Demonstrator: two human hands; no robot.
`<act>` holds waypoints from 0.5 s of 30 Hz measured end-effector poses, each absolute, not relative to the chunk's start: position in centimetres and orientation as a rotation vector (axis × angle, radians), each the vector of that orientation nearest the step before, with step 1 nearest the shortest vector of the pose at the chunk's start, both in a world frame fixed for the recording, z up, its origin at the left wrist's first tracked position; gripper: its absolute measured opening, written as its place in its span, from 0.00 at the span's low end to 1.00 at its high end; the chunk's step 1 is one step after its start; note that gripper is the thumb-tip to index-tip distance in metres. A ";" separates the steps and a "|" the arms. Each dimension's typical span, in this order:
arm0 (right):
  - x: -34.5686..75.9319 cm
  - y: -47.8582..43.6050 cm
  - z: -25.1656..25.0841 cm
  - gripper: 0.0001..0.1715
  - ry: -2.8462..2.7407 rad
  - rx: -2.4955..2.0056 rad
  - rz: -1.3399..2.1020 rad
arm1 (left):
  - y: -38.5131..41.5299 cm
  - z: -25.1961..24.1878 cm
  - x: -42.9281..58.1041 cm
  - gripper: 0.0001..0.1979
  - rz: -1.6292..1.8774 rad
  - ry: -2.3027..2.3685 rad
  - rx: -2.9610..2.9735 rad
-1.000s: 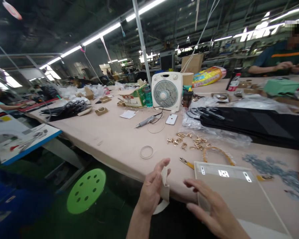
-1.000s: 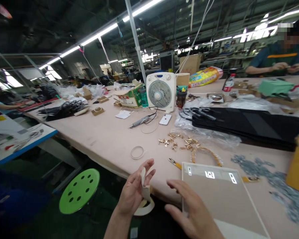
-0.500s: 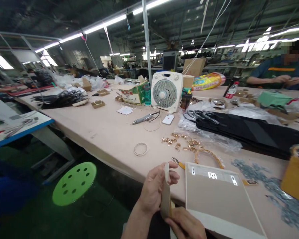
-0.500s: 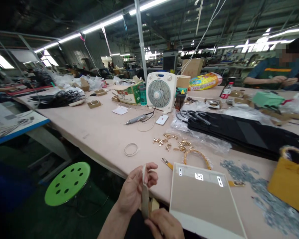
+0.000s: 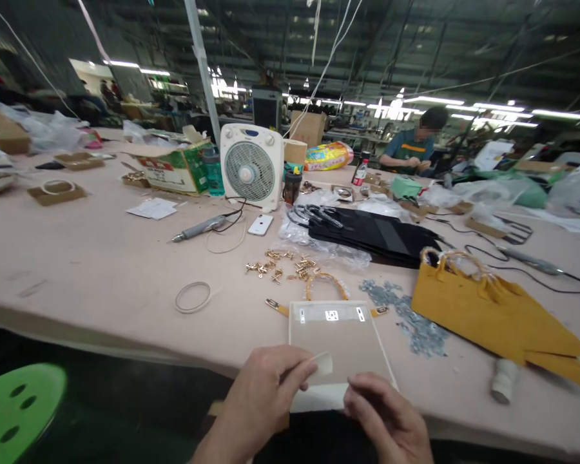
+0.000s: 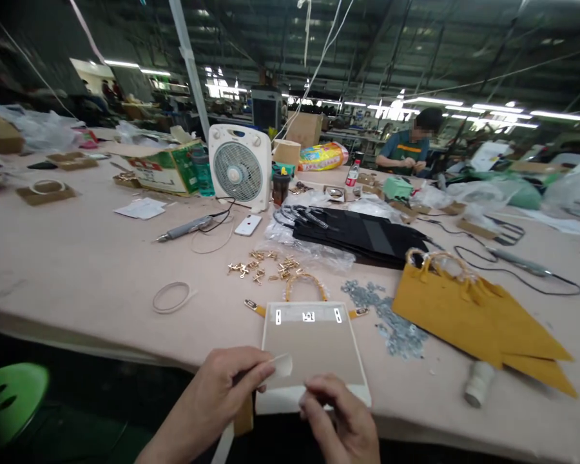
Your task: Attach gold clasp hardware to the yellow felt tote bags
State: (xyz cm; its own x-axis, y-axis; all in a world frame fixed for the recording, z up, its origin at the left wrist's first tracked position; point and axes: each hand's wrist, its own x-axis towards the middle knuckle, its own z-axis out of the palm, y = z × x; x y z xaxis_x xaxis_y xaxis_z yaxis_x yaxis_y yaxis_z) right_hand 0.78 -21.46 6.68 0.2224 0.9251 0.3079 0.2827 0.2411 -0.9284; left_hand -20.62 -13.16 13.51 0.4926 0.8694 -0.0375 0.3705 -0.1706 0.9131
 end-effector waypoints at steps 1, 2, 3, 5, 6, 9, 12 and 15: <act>1.8 -20.9 8.2 0.09 -1.341 -1.260 0.662 | -13.2 13.5 -20.2 0.17 0.615 1.040 1.795; 2.7 -20.4 9.5 0.08 -1.411 -1.230 0.646 | -13.3 13.5 -19.9 0.18 0.597 1.022 1.832; 3.4 -19.7 10.6 0.08 -1.503 -1.203 0.629 | -13.3 13.4 -19.5 0.19 0.584 1.001 1.862; 4.2 -18.6 12.2 0.13 -1.690 -1.184 0.598 | -13.5 13.4 -19.0 0.19 0.588 0.964 1.900; 4.3 -18.1 12.6 0.15 -1.762 -1.189 0.594 | -13.5 13.4 -18.8 0.19 0.597 0.950 1.913; 4.3 -17.1 12.6 0.11 -1.884 -1.169 0.671 | -13.7 13.5 -18.3 0.19 0.635 0.923 1.942; 4.1 -16.8 11.7 0.04 -1.908 -1.140 0.780 | -13.7 13.4 -18.1 0.18 0.626 0.925 1.979; 4.2 -16.8 11.0 0.05 -1.913 -1.146 0.784 | -13.7 12.8 -17.9 0.15 0.578 0.979 2.014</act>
